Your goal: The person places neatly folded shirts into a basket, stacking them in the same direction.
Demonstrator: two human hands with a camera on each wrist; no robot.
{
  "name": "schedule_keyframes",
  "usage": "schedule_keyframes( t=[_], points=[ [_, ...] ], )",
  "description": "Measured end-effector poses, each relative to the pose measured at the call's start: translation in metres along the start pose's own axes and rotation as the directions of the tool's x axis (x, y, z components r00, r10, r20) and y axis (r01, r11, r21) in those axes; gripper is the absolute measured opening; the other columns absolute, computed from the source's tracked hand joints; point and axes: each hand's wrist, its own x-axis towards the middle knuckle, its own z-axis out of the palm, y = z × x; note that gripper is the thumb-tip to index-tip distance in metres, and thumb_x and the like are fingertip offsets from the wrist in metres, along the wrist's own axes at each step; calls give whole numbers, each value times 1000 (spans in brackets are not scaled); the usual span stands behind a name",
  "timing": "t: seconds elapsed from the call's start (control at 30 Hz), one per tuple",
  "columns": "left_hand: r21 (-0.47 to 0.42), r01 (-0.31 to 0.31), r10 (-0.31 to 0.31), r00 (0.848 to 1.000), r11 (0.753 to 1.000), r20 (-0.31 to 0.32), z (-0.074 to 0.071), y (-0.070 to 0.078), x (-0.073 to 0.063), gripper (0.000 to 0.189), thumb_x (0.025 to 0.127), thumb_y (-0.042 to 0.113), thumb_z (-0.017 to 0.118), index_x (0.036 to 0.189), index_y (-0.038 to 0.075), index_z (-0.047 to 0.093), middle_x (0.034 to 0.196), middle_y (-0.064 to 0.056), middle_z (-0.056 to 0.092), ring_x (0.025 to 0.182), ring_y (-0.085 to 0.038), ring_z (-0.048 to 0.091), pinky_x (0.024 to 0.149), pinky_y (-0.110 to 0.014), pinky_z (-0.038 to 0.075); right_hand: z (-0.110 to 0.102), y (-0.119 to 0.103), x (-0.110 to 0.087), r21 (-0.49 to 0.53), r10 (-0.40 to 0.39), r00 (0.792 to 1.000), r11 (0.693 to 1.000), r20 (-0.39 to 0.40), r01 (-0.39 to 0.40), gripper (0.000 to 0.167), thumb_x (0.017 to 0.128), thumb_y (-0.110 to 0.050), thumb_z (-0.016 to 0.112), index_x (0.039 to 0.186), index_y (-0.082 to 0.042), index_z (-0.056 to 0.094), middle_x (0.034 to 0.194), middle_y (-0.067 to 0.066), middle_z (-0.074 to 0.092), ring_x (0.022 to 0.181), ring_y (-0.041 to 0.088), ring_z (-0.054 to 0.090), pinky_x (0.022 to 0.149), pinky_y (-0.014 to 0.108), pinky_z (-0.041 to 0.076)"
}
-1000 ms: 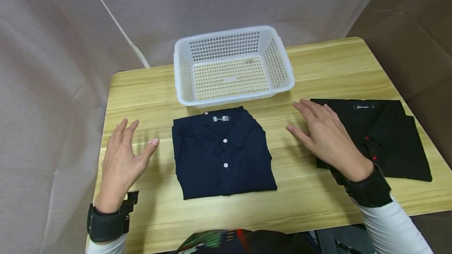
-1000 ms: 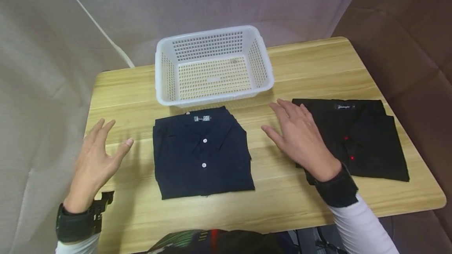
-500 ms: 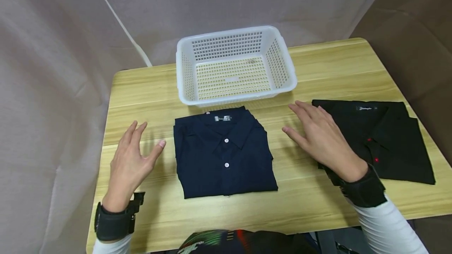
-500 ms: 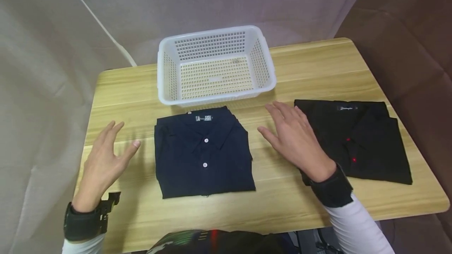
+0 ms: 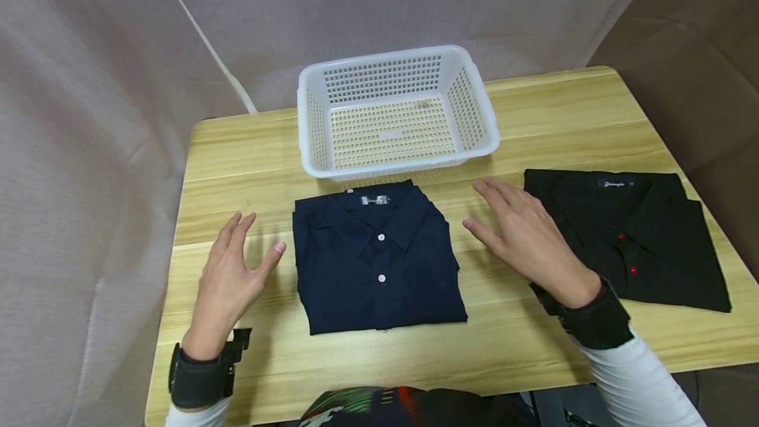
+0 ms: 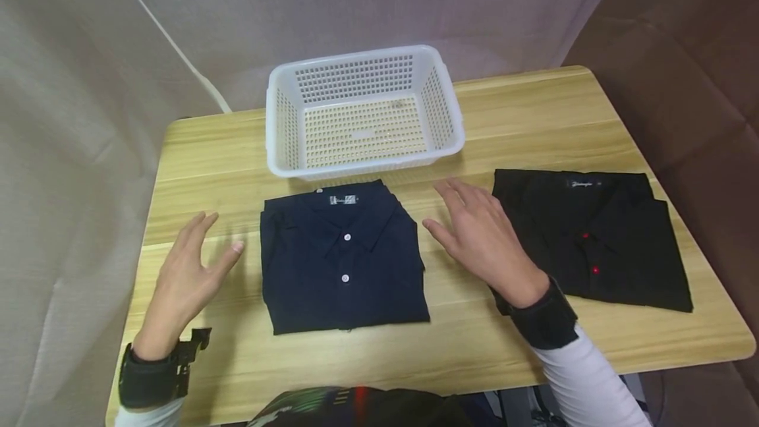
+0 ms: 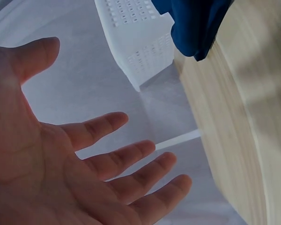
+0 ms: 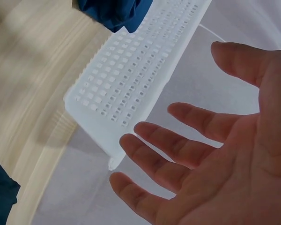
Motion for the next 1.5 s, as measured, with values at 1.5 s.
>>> schedule_keyframes(
  t=[1.5],
  points=[
    [-78, 69, -65, 996, 995, 56, 32, 13, 4, 76, 103, 47, 68, 161, 7, 42, 169, -23, 31, 151, -50, 35, 113, -72, 38, 25, -6, 5, 89, 53, 998, 994, 39, -57, 61, 102, -28, 73, 149, 5, 52, 147, 30, 57, 131, 50, 58, 105, 66, 48]
  ],
)
